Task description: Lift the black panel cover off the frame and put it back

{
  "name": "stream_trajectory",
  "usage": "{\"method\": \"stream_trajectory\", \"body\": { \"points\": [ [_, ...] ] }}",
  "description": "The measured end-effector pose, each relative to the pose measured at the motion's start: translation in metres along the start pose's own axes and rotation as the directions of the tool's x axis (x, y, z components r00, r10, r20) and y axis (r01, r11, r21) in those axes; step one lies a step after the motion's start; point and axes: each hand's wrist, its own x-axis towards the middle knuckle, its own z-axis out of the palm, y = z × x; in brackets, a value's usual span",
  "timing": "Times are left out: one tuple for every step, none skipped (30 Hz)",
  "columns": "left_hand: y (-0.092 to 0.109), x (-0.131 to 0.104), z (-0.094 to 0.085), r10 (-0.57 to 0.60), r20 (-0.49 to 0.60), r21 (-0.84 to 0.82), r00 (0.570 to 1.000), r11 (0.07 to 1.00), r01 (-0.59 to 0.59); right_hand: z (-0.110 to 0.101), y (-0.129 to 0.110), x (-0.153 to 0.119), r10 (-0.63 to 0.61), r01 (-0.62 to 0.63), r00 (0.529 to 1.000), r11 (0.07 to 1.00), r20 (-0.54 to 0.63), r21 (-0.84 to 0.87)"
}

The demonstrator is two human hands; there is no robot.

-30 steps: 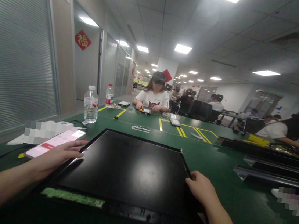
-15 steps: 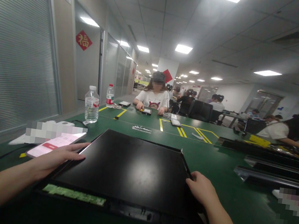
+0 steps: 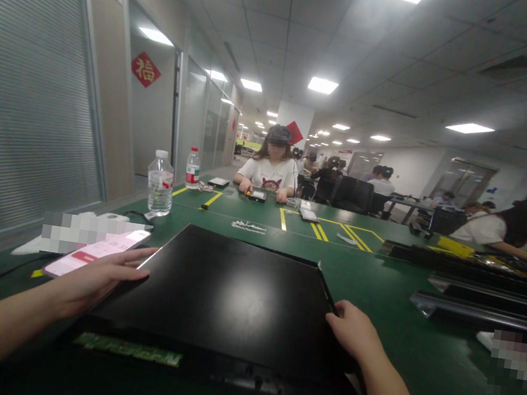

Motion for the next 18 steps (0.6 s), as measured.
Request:
{"method": "stream_trajectory", "body": {
  "points": [
    [0.0010, -0.0008, 0.0007, 0.005, -0.001, -0.002, 1.000, 1.000, -0.005, -0.0002, -0.0001, 0.0000, 0.000, 0.001, 1.000, 1.000, 0.003, -0.002],
    [0.0022, -0.0018, 0.0016, 0.010, -0.006, -0.002, 1.000, 1.000, -0.010, -0.0002, -0.0001, 0.0000, -0.001, 0.001, 1.000, 1.000, 0.007, -0.005],
    [0.0036, -0.0030, 0.0027, 0.014, -0.010, -0.001, 1.000, 1.000, -0.014, -0.0002, 0.0001, 0.0002, -0.003, 0.003, 1.000, 1.000, 0.010, -0.006],
    [0.0051, -0.0041, 0.0037, 0.020, -0.014, 0.000, 1.000, 1.000, -0.020, -0.0002, 0.0004, 0.0004, -0.006, 0.006, 1.000, 1.000, 0.012, -0.005],
    [0.0064, -0.0052, 0.0046, 0.025, -0.017, 0.001, 1.000, 1.000, -0.025, 0.0000, 0.0008, 0.0006, -0.008, 0.008, 1.000, 1.000, 0.011, -0.003],
    [0.0076, -0.0060, 0.0052, 0.028, -0.019, 0.002, 0.999, 1.000, -0.028, 0.0002, 0.0012, 0.0007, -0.010, 0.010, 1.000, 1.000, 0.008, 0.000],
    [0.0084, -0.0066, 0.0055, 0.031, -0.018, 0.002, 0.999, 1.000, -0.031, 0.0004, 0.0016, 0.0008, -0.013, 0.013, 1.000, 1.000, 0.003, 0.002],
    [0.0090, -0.0068, 0.0053, 0.032, -0.015, 0.002, 0.999, 0.999, -0.032, 0.0005, 0.0018, 0.0009, -0.017, 0.017, 1.000, 1.000, -0.002, 0.004],
    [0.0092, -0.0068, 0.0048, 0.033, -0.011, 0.001, 0.999, 0.999, -0.033, 0.0007, 0.0020, 0.0009, -0.019, 0.019, 1.000, 1.000, -0.005, 0.003],
    [0.0091, -0.0066, 0.0040, 0.035, -0.007, 0.000, 0.999, 0.999, -0.035, 0.0008, 0.0020, 0.0009, -0.017, 0.017, 1.000, 1.000, -0.005, 0.002],
    [0.0087, -0.0063, 0.0030, 0.037, -0.001, -0.002, 0.999, 0.999, -0.037, 0.0008, 0.0019, 0.0008, -0.012, 0.012, 1.000, 1.000, -0.005, 0.000],
    [0.0081, -0.0060, 0.0019, 0.039, 0.003, -0.004, 0.999, 0.999, -0.039, 0.0008, 0.0017, 0.0008, -0.007, 0.007, 1.000, 1.000, -0.003, -0.002],
    [0.0075, -0.0057, 0.0010, 0.039, 0.006, -0.005, 0.999, 0.999, -0.039, 0.0008, 0.0015, 0.0008, -0.003, 0.003, 1.000, 1.000, 0.000, -0.004],
    [0.0071, -0.0057, 0.0003, 0.041, 0.009, -0.005, 0.999, 0.999, -0.041, 0.0009, 0.0013, 0.0008, 0.000, 0.000, 1.000, 1.000, 0.002, -0.006],
    [0.0068, -0.0059, 0.0002, 0.045, 0.015, -0.005, 0.999, 0.999, -0.045, 0.0009, 0.0011, 0.0008, 0.000, 0.000, 1.000, 1.000, 0.005, -0.007],
    [0.0068, -0.0063, 0.0005, 0.054, 0.025, -0.006, 0.998, 0.999, -0.054, 0.0010, 0.0011, 0.0008, -0.002, 0.002, 1.000, 1.000, 0.008, -0.005],
    [0.0071, -0.0069, 0.0012, 0.066, 0.034, -0.007, 0.997, 0.998, -0.066, 0.0011, 0.0010, 0.0009, -0.005, 0.005, 1.000, 1.000, 0.012, -0.004],
    [0.0077, -0.0078, 0.0024, 0.078, 0.043, -0.008, 0.996, 0.997, -0.078, 0.0012, 0.0011, 0.0009, -0.008, 0.008, 1.000, 1.000, 0.015, -0.003]
  ]
}}
